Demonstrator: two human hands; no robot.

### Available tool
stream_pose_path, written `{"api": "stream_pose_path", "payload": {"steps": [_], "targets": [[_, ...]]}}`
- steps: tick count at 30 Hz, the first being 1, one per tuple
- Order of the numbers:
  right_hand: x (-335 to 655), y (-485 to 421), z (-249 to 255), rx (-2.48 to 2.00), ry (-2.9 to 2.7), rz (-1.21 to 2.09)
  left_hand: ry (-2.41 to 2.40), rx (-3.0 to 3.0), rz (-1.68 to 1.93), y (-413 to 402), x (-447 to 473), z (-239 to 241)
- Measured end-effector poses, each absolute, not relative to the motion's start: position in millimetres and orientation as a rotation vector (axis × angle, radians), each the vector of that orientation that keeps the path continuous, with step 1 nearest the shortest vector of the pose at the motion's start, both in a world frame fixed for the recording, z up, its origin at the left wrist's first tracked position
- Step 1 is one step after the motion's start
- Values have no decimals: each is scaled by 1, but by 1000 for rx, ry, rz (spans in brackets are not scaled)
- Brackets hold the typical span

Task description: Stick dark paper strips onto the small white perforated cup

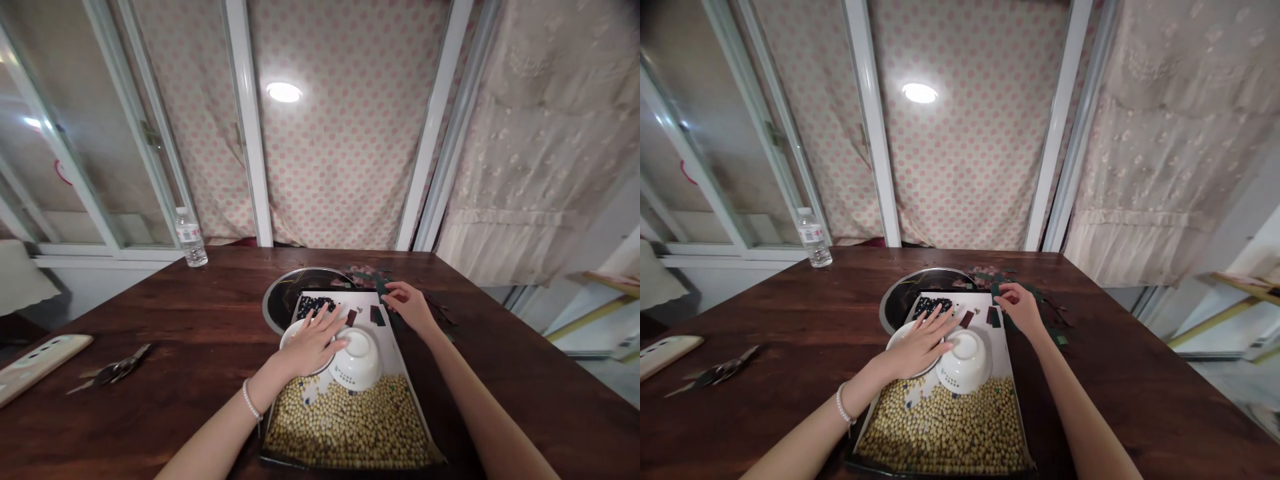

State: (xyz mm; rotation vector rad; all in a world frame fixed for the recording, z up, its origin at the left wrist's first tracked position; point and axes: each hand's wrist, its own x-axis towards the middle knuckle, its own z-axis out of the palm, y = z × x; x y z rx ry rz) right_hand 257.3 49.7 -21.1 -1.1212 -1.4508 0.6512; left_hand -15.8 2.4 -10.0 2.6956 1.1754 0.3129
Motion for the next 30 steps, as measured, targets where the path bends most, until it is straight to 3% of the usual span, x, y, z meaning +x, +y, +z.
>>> {"api": "stream_pose_path", "payload": {"steps": [2, 7, 9, 15, 20, 24, 30], "targets": [[259, 49, -17, -1127, -1482, 604, 1168, 2714, 327, 3, -17, -10], [282, 61, -16, -1393, -1426, -84, 1204, 2733, 455, 4, -15, -9], [290, 69, -22, -1480, -1555, -161, 1197, 2751, 506, 4, -15, -9], [294, 63, -19, -1424, -1577, -140, 1087, 2843, 720, 4, -12, -6], [264, 39, -5, -1217, -1578, 286, 1019, 2893, 743, 4, -9, -3], [231, 36, -17, -1074, -1941, 387, 1059, 2895, 779, 4, -8, -2], [200, 64, -25, -1290, -2188, 508, 1158, 2853, 846, 1, -8, 1]]}}
